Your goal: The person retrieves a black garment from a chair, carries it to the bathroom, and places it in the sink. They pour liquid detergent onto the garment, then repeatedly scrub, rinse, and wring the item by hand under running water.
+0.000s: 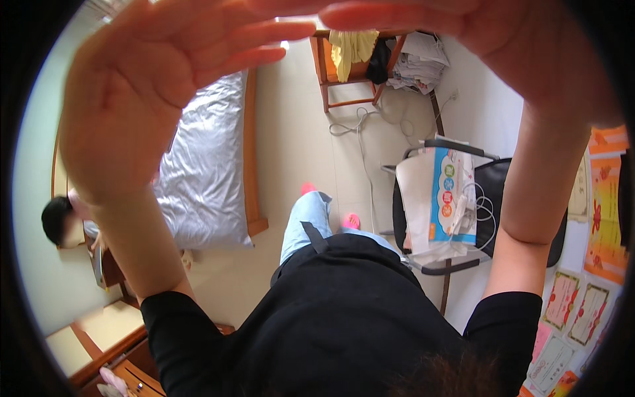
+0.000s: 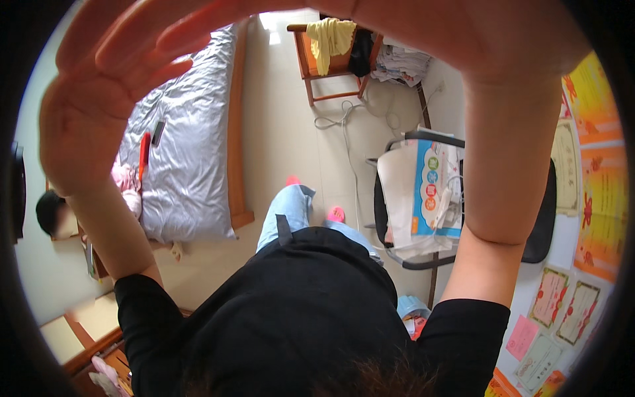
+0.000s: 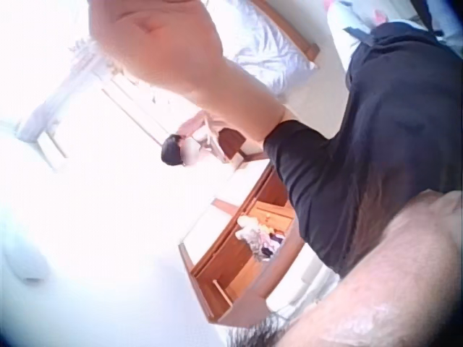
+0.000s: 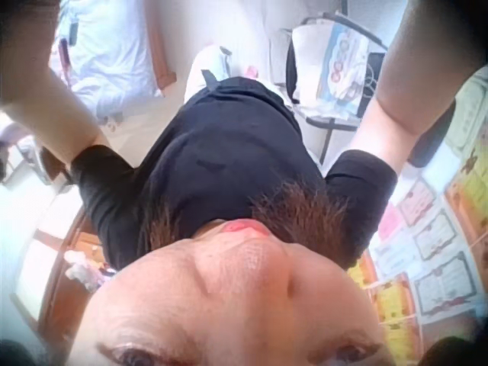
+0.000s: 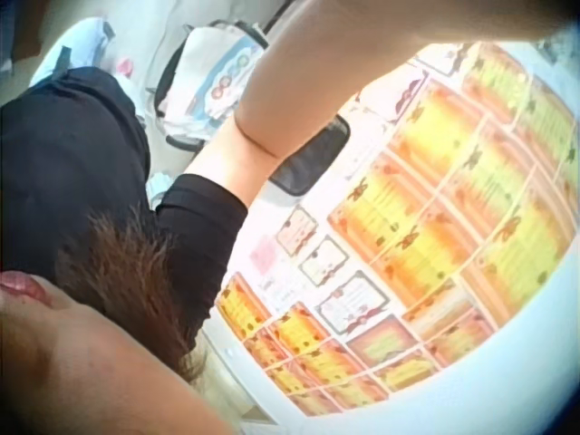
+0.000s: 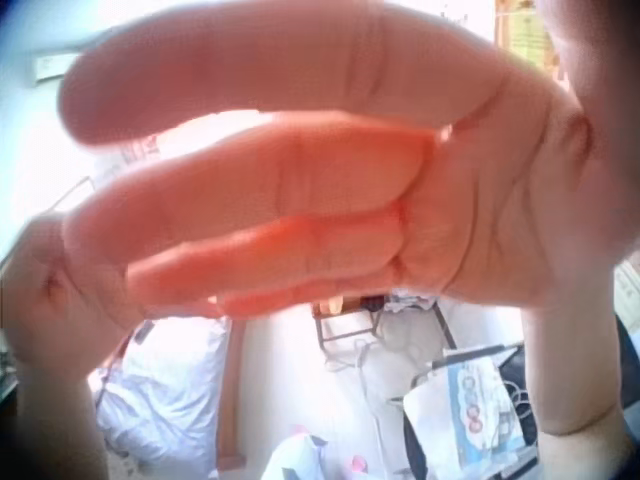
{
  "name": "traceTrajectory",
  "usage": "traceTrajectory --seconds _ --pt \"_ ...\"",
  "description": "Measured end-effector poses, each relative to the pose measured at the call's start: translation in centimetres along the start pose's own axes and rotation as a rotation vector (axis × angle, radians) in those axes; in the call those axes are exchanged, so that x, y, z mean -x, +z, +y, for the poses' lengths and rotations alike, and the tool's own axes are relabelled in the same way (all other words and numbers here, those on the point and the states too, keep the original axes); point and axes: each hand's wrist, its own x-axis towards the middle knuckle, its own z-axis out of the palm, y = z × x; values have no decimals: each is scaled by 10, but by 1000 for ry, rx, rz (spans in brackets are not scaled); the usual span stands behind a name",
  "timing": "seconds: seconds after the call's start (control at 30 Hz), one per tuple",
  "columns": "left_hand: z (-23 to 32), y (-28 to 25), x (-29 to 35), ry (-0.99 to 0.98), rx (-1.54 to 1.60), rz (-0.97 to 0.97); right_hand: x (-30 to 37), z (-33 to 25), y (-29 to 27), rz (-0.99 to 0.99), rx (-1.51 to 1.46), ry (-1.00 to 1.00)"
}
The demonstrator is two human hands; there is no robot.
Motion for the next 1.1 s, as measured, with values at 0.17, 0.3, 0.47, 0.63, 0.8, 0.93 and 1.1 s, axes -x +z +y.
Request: traceTrajectory --seconds 0.17,0.3,0.47,0.63,0.8,0.93,1.1 --pt "-136 -78 -55 -283 -376 156 -63 131 -14 -17 -464 -95" --pt "-269 -128 -94 -693 -1360 -279 -64 228 -13 517 -721 325" --pt "-407 -171 -143 -615 -1139 -396 -41 324 -1 760 -430 1006" --pt "-518 -149 -200 -385 -992 -286 -22 383 15 524 -524 1159" --pt "-590 -144 -221 -165 -1038 -349 -20 453 -4 480 -518 1170" --pt "-597 -147 -224 -444 -878 -597 -16 547 -31 576 -476 1083" --pt "-617 -159 -226 -381 -789 -613 -24 702 -55 464 -451 1096"
